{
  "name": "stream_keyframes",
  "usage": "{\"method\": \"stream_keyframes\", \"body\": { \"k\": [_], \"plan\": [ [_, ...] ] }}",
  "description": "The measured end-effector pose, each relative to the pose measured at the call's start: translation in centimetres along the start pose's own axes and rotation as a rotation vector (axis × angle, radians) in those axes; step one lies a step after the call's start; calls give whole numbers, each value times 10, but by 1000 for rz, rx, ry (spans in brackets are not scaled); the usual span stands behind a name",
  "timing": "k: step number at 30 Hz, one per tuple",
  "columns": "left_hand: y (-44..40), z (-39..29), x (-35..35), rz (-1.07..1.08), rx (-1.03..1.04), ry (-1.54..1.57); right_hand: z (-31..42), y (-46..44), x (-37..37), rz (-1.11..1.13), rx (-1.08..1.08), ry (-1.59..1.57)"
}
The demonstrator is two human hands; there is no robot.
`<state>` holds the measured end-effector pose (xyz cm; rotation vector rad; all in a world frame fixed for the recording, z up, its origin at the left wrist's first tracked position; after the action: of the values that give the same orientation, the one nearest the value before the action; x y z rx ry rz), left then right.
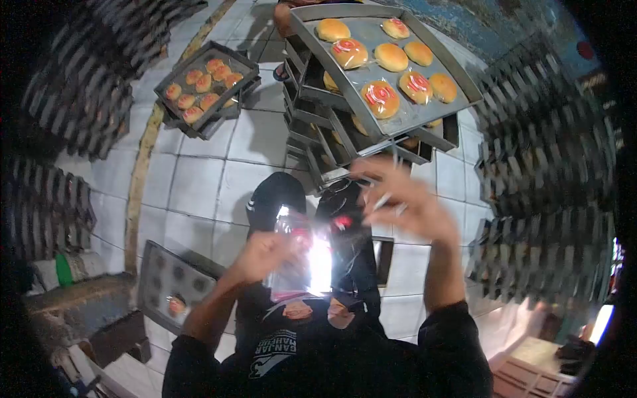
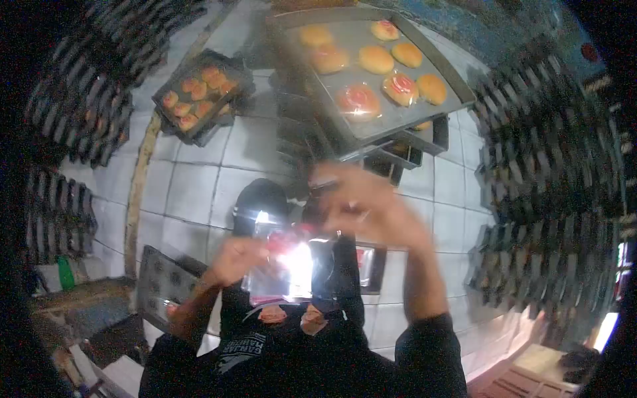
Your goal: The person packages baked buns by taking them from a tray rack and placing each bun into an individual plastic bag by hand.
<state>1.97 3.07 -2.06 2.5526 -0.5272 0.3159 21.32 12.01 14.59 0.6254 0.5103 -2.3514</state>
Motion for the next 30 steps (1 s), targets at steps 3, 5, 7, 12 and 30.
{"method": "stream_keyframes", "body": {
  "k": [3,5,7,12,30],
  "plan": [
    [-21,-4,-34,-135,135,147,-71,-76,-140,-302,321,94],
    [-35,3,-63,-356,221,295,-96,-145,-187,-214,-7,1318],
    [-48,19,-58,-322,243,491,-145,-205,-213,-131,256,1157],
    [-54,26,-61,-388,236,362,-246,-332,-185,-50,483,449],
    [-67,8,-115,-485,309,813,-37,-176,-92,-536,136,-235]
  ]
}}
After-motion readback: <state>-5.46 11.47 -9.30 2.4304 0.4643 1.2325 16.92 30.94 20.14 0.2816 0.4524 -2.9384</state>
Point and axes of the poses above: each hand's wrist, its own y-axis away from the middle knuckle, its own x-axis out of the palm, z = x × y, the point moved 10 cm from there along -y, towards the middle knuckle, and after that the axes turned 1 degree about y, right-handed, at the moved point
